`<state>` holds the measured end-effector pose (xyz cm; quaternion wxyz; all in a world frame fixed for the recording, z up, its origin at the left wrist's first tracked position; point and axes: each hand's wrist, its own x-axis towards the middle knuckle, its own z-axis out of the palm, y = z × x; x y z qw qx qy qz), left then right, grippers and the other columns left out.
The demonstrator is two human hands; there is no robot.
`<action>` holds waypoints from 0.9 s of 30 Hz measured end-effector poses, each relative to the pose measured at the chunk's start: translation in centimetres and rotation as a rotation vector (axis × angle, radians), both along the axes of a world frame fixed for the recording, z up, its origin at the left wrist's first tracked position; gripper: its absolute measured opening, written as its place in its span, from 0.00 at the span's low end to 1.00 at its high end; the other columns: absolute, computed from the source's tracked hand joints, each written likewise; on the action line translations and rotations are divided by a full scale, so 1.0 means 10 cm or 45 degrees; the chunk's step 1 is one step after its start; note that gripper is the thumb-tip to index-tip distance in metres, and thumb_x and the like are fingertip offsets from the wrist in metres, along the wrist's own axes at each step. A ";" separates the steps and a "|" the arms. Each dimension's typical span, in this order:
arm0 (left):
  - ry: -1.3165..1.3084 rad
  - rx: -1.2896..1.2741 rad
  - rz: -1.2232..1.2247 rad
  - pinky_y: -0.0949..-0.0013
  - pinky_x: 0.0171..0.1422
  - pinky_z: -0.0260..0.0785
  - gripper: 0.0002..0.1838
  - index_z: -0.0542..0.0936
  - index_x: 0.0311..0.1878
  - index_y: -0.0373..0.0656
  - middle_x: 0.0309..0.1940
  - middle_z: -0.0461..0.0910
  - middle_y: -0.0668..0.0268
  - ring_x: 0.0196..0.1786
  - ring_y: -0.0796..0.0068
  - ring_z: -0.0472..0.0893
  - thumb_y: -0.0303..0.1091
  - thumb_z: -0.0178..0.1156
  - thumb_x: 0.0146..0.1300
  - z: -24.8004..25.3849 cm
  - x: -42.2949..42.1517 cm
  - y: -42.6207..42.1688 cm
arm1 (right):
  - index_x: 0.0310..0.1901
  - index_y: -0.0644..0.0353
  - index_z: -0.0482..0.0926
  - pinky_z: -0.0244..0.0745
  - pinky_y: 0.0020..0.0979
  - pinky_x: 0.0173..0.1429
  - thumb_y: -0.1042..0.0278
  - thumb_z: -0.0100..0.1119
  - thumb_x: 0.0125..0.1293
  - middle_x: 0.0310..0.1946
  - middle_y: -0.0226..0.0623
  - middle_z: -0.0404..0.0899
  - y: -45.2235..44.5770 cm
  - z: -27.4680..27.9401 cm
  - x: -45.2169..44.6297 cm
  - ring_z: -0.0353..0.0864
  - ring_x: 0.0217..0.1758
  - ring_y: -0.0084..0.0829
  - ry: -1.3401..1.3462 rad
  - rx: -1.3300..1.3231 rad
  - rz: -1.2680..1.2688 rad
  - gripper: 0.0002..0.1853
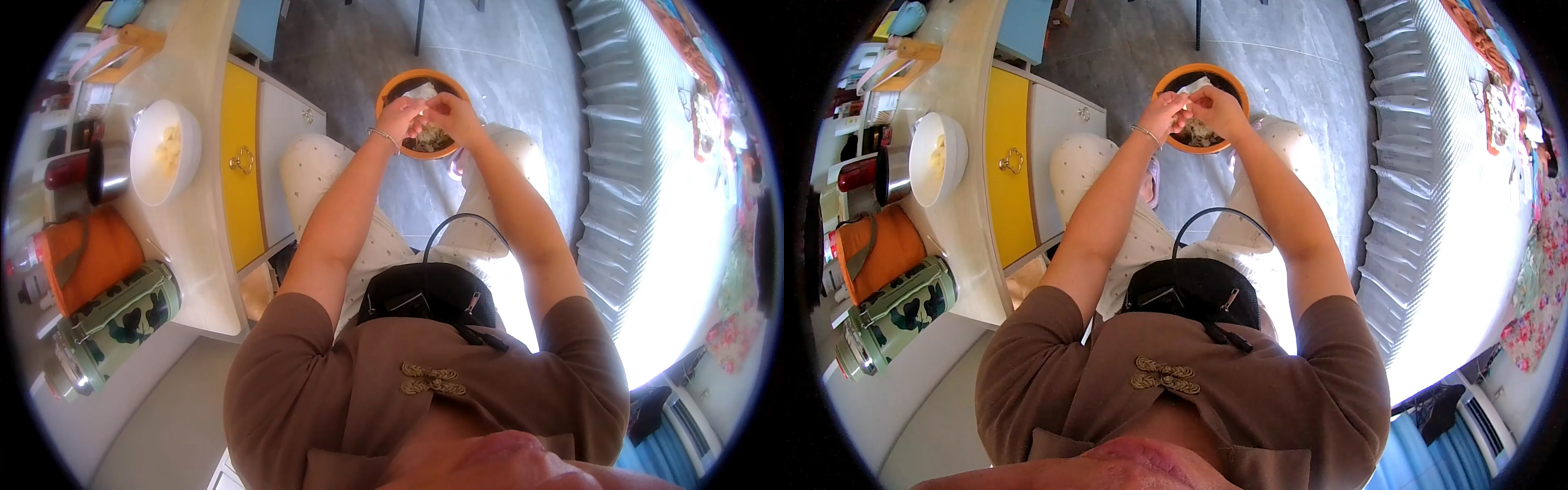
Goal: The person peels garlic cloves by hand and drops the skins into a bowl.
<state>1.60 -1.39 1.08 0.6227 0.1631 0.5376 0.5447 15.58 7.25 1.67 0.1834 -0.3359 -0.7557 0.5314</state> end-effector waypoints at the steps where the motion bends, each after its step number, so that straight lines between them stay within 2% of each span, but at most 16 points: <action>1: 0.000 0.000 0.000 0.80 0.23 0.57 0.12 0.72 0.34 0.46 0.24 0.75 0.70 0.21 0.84 0.69 0.44 0.58 0.66 -0.01 0.00 0.00 | 0.39 0.66 0.78 0.74 0.26 0.42 0.67 0.63 0.60 0.32 0.35 0.80 0.00 0.03 0.00 0.79 0.35 0.24 0.021 -0.130 0.005 0.11; 2: 0.004 0.006 -0.012 0.80 0.23 0.57 0.12 0.72 0.34 0.46 0.23 0.74 0.70 0.21 0.84 0.69 0.44 0.57 0.67 -0.02 -0.01 0.00 | 0.39 0.66 0.78 0.73 0.25 0.42 0.66 0.63 0.61 0.33 0.33 0.81 0.01 0.05 0.00 0.79 0.35 0.22 0.043 -0.260 0.010 0.11; 9: -0.043 0.089 -0.004 0.79 0.23 0.58 0.13 0.73 0.34 0.44 0.23 0.74 0.69 0.21 0.83 0.69 0.44 0.53 0.69 -0.03 -0.03 -0.02 | 0.43 0.64 0.78 0.71 0.24 0.48 0.66 0.61 0.63 0.36 0.31 0.79 0.08 0.13 0.05 0.76 0.42 0.21 0.005 -0.500 0.082 0.11; 14: -0.191 0.078 0.087 0.78 0.23 0.58 0.12 0.74 0.33 0.42 0.23 0.74 0.67 0.21 0.81 0.69 0.40 0.52 0.68 0.06 -0.02 -0.01 | 0.52 0.63 0.73 0.69 0.23 0.53 0.68 0.57 0.65 0.41 0.31 0.78 0.04 0.21 0.06 0.75 0.47 0.21 0.293 -0.945 0.011 0.16; 20: -0.288 0.070 0.105 0.76 0.23 0.59 0.10 0.76 0.33 0.40 0.23 0.74 0.65 0.21 0.78 0.70 0.35 0.51 0.65 0.10 -0.06 -0.01 | 0.53 0.61 0.75 0.72 0.21 0.51 0.70 0.49 0.69 0.40 0.30 0.78 0.08 0.19 0.08 0.76 0.43 0.19 0.427 -1.121 0.019 0.13; 27: -0.324 0.033 0.215 0.75 0.25 0.61 0.09 0.76 0.35 0.40 0.25 0.76 0.64 0.21 0.77 0.70 0.35 0.51 0.63 0.08 -0.08 0.01 | 0.52 0.62 0.75 0.74 0.21 0.48 0.72 0.49 0.69 0.37 0.30 0.78 0.12 0.23 0.10 0.76 0.41 0.20 0.488 -1.181 -0.037 0.13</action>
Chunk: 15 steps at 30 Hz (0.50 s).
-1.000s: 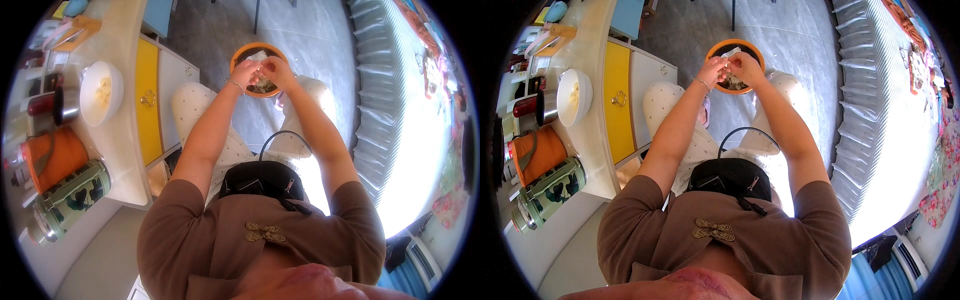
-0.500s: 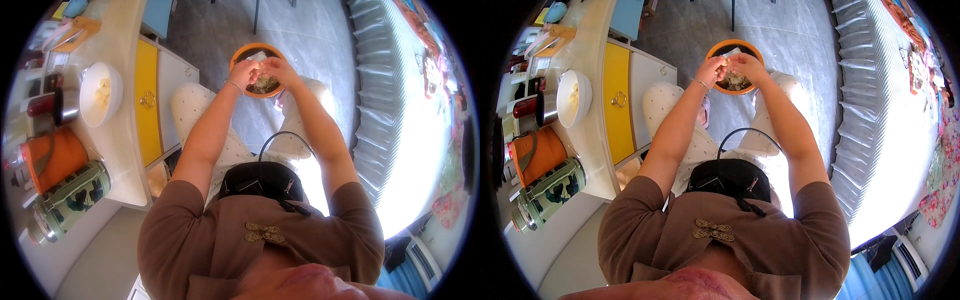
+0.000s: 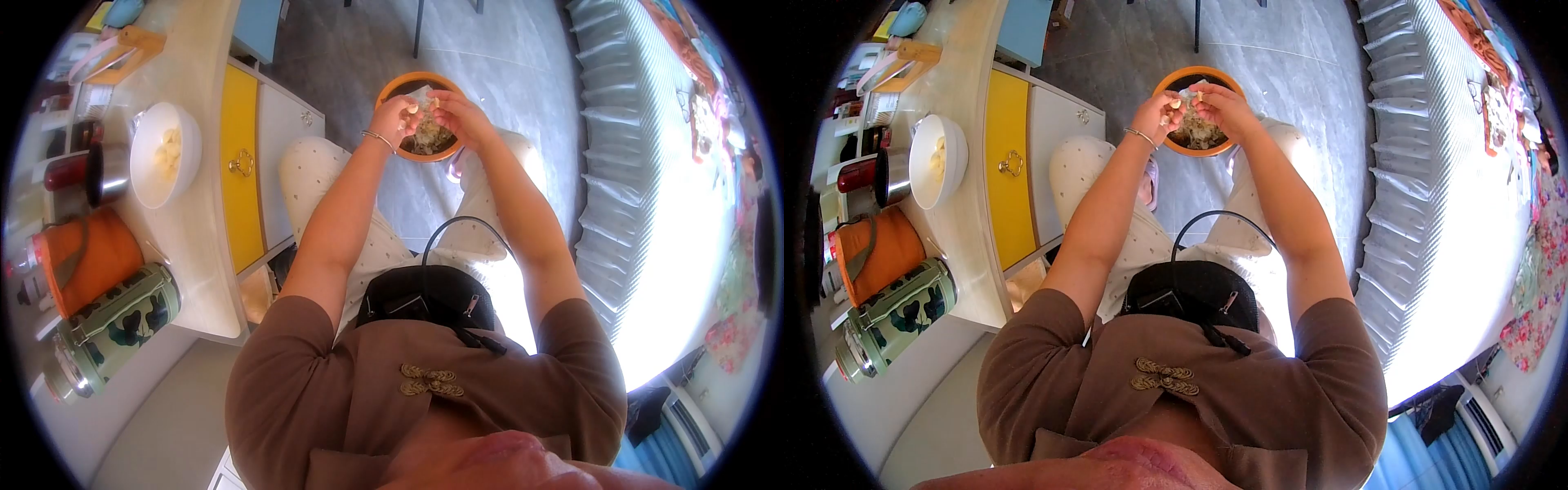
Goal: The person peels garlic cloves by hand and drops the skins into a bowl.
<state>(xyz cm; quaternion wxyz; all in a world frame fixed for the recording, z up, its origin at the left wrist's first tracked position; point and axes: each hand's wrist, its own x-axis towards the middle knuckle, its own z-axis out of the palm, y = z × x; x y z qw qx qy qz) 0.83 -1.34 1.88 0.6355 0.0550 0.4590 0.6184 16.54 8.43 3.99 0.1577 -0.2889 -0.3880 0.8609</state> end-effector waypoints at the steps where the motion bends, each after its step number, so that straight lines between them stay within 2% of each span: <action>1: 0.000 0.000 0.000 0.75 0.25 0.61 0.09 0.76 0.35 0.40 0.25 0.76 0.64 0.21 0.77 0.70 0.35 0.51 0.63 -0.01 -0.01 0.00 | 0.51 0.62 0.75 0.74 0.21 0.48 0.72 0.49 0.68 0.37 0.30 0.78 0.01 -0.02 -0.01 0.76 0.41 0.20 -0.001 -0.014 0.002 0.12; 4: -0.132 0.070 -0.028 0.75 0.25 0.60 0.08 0.76 0.36 0.41 0.27 0.77 0.64 0.22 0.77 0.70 0.35 0.53 0.62 0.02 -0.02 -0.01 | 0.50 0.62 0.76 0.74 0.21 0.48 0.72 0.51 0.68 0.37 0.30 0.78 0.00 -0.01 -0.02 0.76 0.40 0.19 -0.025 -0.031 -0.003 0.11; 6: 0.005 -0.049 -0.054 0.76 0.26 0.59 0.09 0.76 0.38 0.41 0.26 0.76 0.67 0.23 0.79 0.70 0.36 0.55 0.63 0.07 -0.01 0.00 | 0.49 0.62 0.76 0.74 0.21 0.48 0.71 0.53 0.68 0.37 0.29 0.78 -0.02 0.00 -0.03 0.76 0.40 0.19 -0.049 -0.034 -0.012 0.11; 11: 0.266 0.052 -0.144 0.77 0.25 0.58 0.09 0.76 0.38 0.40 0.24 0.73 0.71 0.23 0.83 0.69 0.36 0.58 0.64 0.09 0.05 0.01 | 0.50 0.61 0.76 0.72 0.19 0.49 0.66 0.58 0.67 0.39 0.28 0.79 -0.02 -0.01 -0.03 0.76 0.43 0.17 -0.128 0.055 0.010 0.13; 15: 0.379 0.041 -0.146 0.79 0.24 0.57 0.08 0.76 0.38 0.39 0.23 0.72 0.72 0.21 0.84 0.67 0.34 0.59 0.63 0.07 0.07 0.03 | 0.50 0.60 0.76 0.71 0.17 0.49 0.67 0.58 0.67 0.41 0.27 0.79 -0.01 -0.02 -0.03 0.76 0.45 0.17 -0.158 0.094 0.022 0.12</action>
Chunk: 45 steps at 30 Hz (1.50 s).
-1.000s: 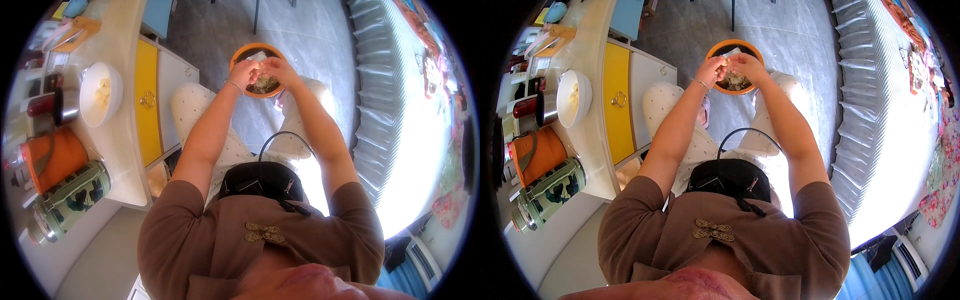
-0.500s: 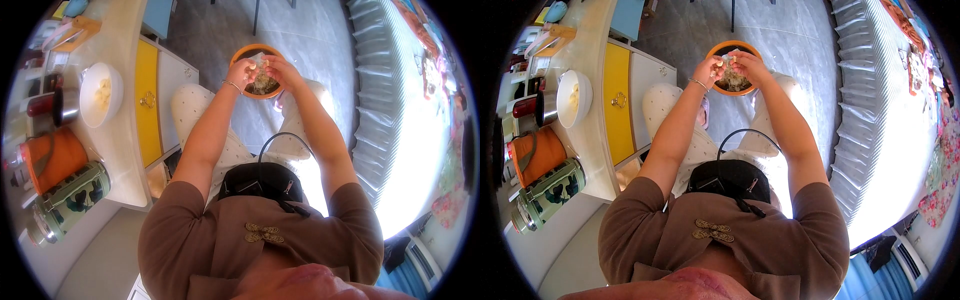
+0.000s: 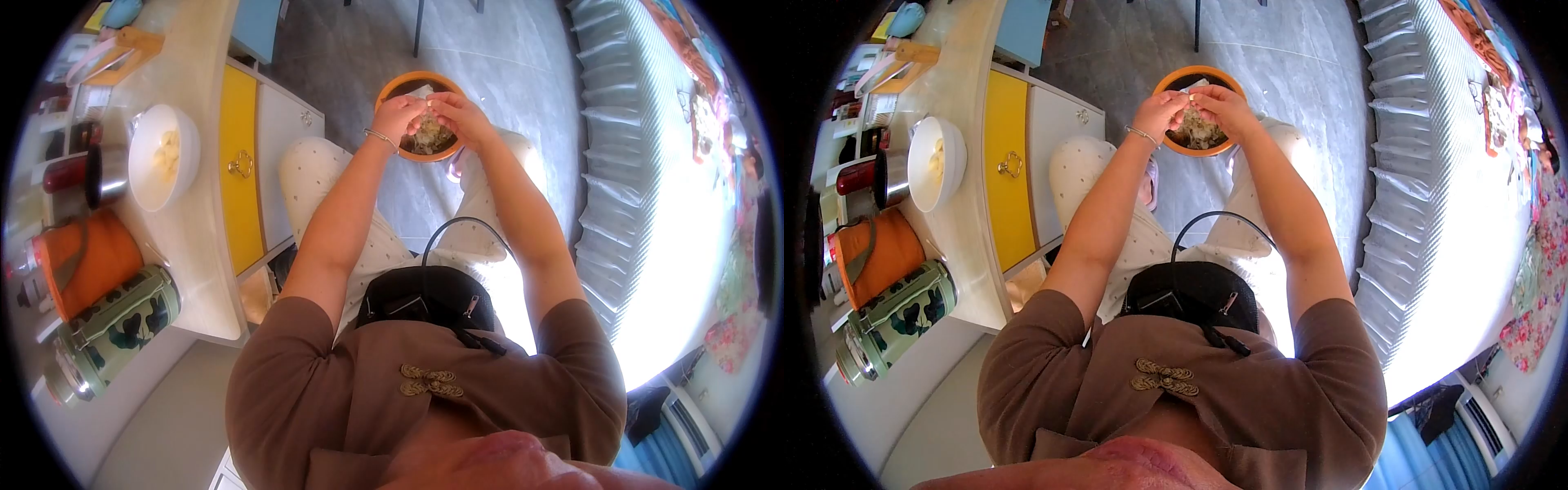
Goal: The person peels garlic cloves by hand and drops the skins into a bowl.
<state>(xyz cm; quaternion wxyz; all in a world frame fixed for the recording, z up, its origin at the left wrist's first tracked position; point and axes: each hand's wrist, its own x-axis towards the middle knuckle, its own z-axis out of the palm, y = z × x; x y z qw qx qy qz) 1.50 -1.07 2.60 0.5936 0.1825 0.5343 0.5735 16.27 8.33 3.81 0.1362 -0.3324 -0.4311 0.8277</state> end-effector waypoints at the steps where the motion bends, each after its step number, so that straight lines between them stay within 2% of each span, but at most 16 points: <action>1: 0.000 0.000 0.000 0.79 0.24 0.57 0.08 0.76 0.38 0.39 0.23 0.72 0.72 0.21 0.84 0.67 0.34 0.59 0.63 0.01 0.00 0.00 | 0.50 0.60 0.76 0.71 0.17 0.49 0.68 0.58 0.66 0.41 0.27 0.79 -0.01 0.00 0.00 0.76 0.44 0.16 0.006 0.010 -0.005 0.12; 9: 0.122 -0.018 -0.040 0.79 0.23 0.55 0.09 0.75 0.39 0.36 0.20 0.70 0.71 0.19 0.85 0.64 0.32 0.59 0.63 0.08 -0.01 -0.01 | 0.49 0.61 0.77 0.72 0.18 0.49 0.69 0.59 0.66 0.41 0.28 0.79 0.00 -0.02 -0.01 0.76 0.43 0.17 0.007 0.022 0.010 0.12; 18: 0.133 0.031 0.000 0.80 0.23 0.54 0.08 0.74 0.38 0.36 0.21 0.70 0.71 0.20 0.85 0.65 0.30 0.59 0.62 0.03 0.01 0.00 | 0.49 0.63 0.77 0.73 0.19 0.51 0.70 0.58 0.66 0.42 0.29 0.79 0.01 -0.06 -0.01 0.77 0.44 0.19 0.042 0.009 0.030 0.12; 28: 0.070 0.087 0.006 0.81 0.22 0.53 0.09 0.74 0.38 0.36 0.22 0.71 0.71 0.19 0.86 0.65 0.31 0.60 0.62 0.03 0.01 0.00 | 0.50 0.63 0.76 0.74 0.17 0.49 0.71 0.58 0.66 0.40 0.29 0.79 0.04 -0.11 -0.02 0.77 0.42 0.17 0.123 -0.093 -0.012 0.12; 34: 0.122 0.071 -0.005 0.81 0.22 0.54 0.08 0.74 0.38 0.36 0.22 0.72 0.70 0.20 0.85 0.66 0.30 0.60 0.62 0.03 0.01 0.00 | 0.49 0.63 0.76 0.74 0.18 0.50 0.72 0.57 0.66 0.41 0.30 0.79 0.03 -0.08 0.00 0.77 0.43 0.18 0.102 -0.065 0.016 0.11; 36: 0.231 0.015 0.015 0.80 0.22 0.54 0.07 0.74 0.38 0.36 0.22 0.72 0.70 0.20 0.85 0.66 0.29 0.59 0.61 0.03 0.03 0.01 | 0.49 0.63 0.76 0.74 0.18 0.50 0.72 0.57 0.66 0.42 0.30 0.78 0.02 -0.08 -0.01 0.77 0.43 0.18 0.087 -0.054 0.031 0.11; 45: 0.121 0.041 0.016 0.78 0.21 0.53 0.05 0.73 0.36 0.37 0.21 0.70 0.70 0.19 0.84 0.66 0.29 0.54 0.62 0.01 0.05 0.02 | 0.50 0.61 0.74 0.74 0.19 0.50 0.73 0.56 0.66 0.42 0.30 0.78 0.01 -0.10 -0.01 0.77 0.44 0.18 0.235 -0.081 0.060 0.12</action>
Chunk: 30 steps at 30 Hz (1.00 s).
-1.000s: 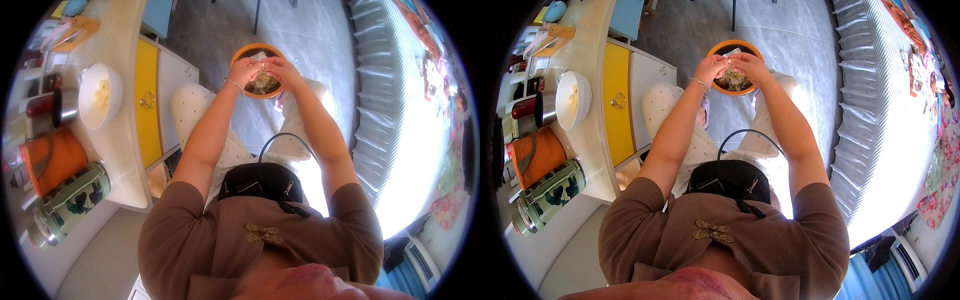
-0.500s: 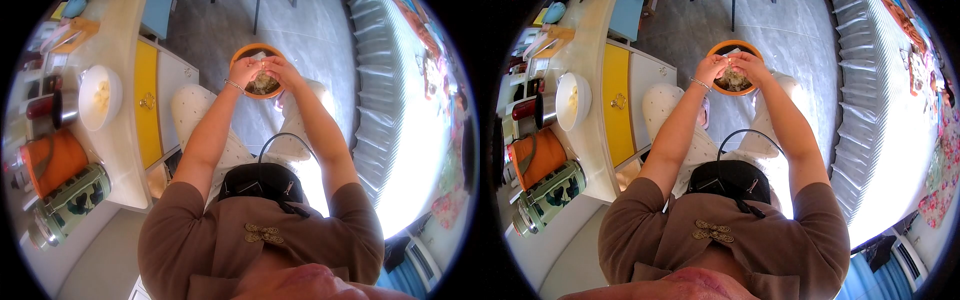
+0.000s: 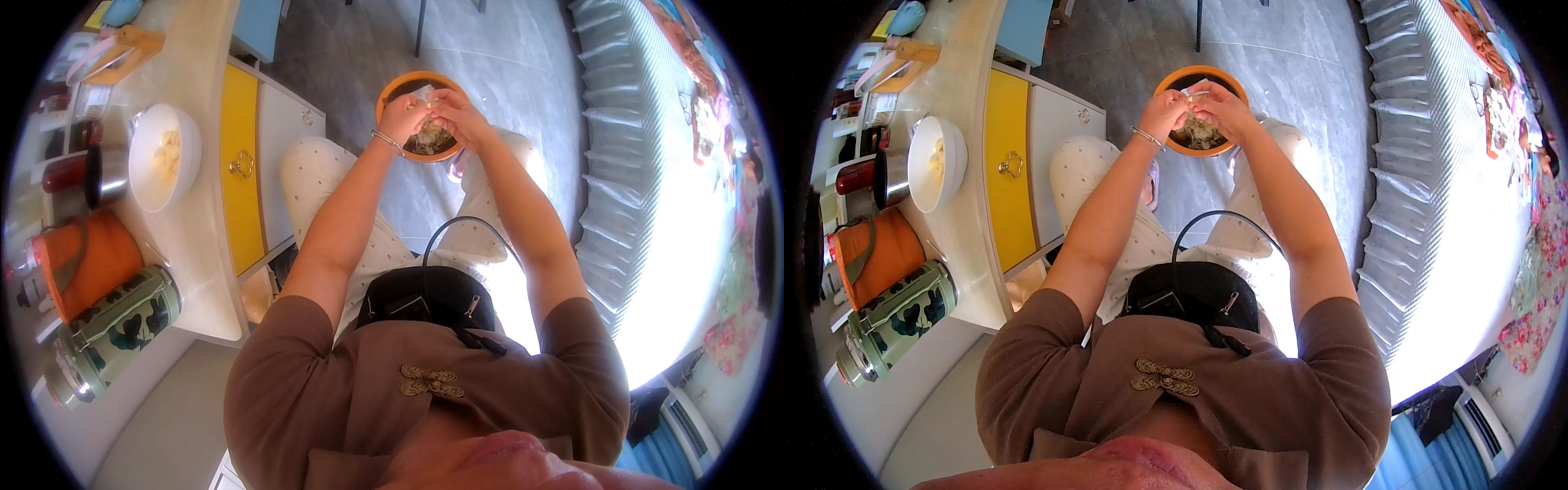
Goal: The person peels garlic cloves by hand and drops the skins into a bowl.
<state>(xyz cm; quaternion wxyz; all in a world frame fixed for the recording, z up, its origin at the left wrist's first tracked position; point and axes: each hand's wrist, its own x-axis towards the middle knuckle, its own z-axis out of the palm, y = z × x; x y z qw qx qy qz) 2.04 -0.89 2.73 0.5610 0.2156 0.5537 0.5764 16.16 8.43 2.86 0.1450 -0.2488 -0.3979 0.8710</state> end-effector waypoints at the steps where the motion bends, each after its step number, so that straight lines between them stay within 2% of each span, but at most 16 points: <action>1: 0.000 0.000 0.000 0.78 0.21 0.53 0.05 0.73 0.36 0.37 0.21 0.70 0.70 0.19 0.84 0.66 0.29 0.54 0.62 -0.01 -0.01 0.00 | 0.51 0.61 0.74 0.73 0.18 0.50 0.72 0.56 0.67 0.42 0.29 0.78 0.01 -0.02 -0.01 0.77 0.44 0.18 0.001 -0.009 0.018 0.12; 6: -0.131 0.025 -0.004 0.79 0.21 0.53 0.06 0.73 0.34 0.39 0.22 0.70 0.69 0.20 0.84 0.66 0.32 0.53 0.63 -0.03 -0.03 0.00 | 0.51 0.61 0.74 0.71 0.19 0.47 0.71 0.55 0.68 0.39 0.29 0.77 -0.03 0.06 -0.04 0.74 0.41 0.17 -0.050 -0.019 0.009 0.12; 13: -0.120 0.039 0.020 0.79 0.21 0.54 0.11 0.74 0.34 0.38 0.23 0.72 0.70 0.20 0.84 0.67 0.37 0.56 0.66 0.00 -0.04 -0.03 | 0.51 0.61 0.75 0.69 0.19 0.49 0.66 0.56 0.68 0.38 0.26 0.76 0.00 -0.02 -0.03 0.73 0.41 0.17 -0.160 0.103 0.004 0.13; 15: 0.071 0.004 0.092 0.80 0.22 0.55 0.12 0.76 0.36 0.37 0.22 0.72 0.71 0.20 0.84 0.67 0.38 0.57 0.66 -0.02 -0.03 -0.01 | 0.51 0.61 0.75 0.69 0.20 0.48 0.65 0.57 0.68 0.39 0.25 0.76 -0.01 -0.01 -0.03 0.73 0.41 0.17 -0.174 0.125 -0.009 0.14; 23: 0.155 -0.070 0.071 0.80 0.22 0.57 0.10 0.77 0.39 0.36 0.22 0.73 0.72 0.20 0.86 0.67 0.34 0.60 0.63 0.00 -0.04 -0.01 | 0.49 0.62 0.79 0.70 0.22 0.48 0.65 0.60 0.65 0.38 0.28 0.80 -0.02 0.00 -0.03 0.74 0.40 0.18 -0.349 0.581 -0.040 0.14; 30: 0.259 -0.093 0.034 0.81 0.22 0.57 0.09 0.76 0.38 0.36 0.22 0.73 0.72 0.20 0.86 0.67 0.32 0.60 0.63 -0.05 -0.06 0.01 | 0.43 0.62 0.79 0.70 0.22 0.46 0.67 0.61 0.64 0.34 0.27 0.79 -0.03 0.01 -0.04 0.74 0.37 0.18 -0.315 0.625 -0.092 0.10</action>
